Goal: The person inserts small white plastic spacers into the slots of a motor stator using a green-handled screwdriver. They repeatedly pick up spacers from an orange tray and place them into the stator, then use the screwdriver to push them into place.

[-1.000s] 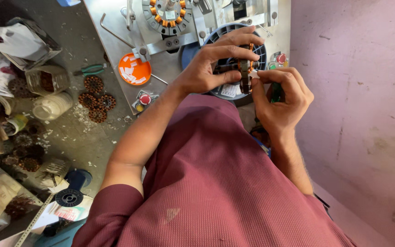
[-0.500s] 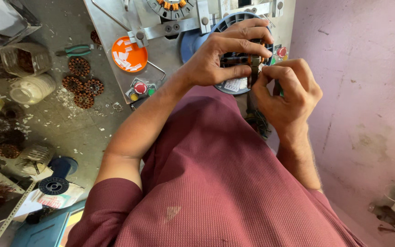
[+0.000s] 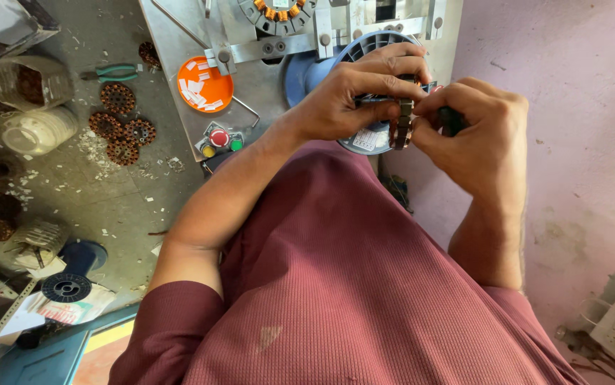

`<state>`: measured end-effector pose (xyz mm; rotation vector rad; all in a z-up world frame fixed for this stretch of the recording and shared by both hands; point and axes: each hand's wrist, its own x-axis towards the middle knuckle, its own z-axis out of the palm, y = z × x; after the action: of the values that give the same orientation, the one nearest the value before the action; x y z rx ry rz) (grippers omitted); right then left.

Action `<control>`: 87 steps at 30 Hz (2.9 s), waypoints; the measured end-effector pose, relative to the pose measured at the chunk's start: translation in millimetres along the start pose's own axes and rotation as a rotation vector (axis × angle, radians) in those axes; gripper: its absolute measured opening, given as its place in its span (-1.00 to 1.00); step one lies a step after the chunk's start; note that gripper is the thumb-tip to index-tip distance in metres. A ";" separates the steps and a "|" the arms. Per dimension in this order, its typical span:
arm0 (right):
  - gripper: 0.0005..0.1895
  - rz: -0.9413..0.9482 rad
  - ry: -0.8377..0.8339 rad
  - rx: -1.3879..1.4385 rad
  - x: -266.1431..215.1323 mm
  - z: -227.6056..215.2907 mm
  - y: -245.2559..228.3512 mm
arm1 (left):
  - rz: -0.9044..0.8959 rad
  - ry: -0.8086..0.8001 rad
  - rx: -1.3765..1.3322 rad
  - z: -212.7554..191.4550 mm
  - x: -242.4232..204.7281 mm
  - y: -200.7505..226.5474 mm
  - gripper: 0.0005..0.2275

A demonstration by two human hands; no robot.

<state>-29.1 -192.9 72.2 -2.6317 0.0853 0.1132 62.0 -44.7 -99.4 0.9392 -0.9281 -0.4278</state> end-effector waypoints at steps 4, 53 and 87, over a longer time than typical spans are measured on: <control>-0.88 0.183 -0.162 0.234 13.3 -2.8 20.6 | -0.002 -0.006 0.047 -0.5 -1.7 -2.9 -0.67; -0.66 0.539 0.661 1.409 -51.4 13.2 49.1 | -0.049 -0.007 -0.008 -0.3 -1.2 12.1 -0.56; -0.17 0.010 0.637 0.745 -61.4 70.5 27.1 | -0.062 0.165 0.251 32.2 5.2 21.3 -0.57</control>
<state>-97.0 -179.8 3.6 -1.8308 0.2927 -0.6353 36.7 -52.6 -70.7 1.2162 -0.8150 -0.2841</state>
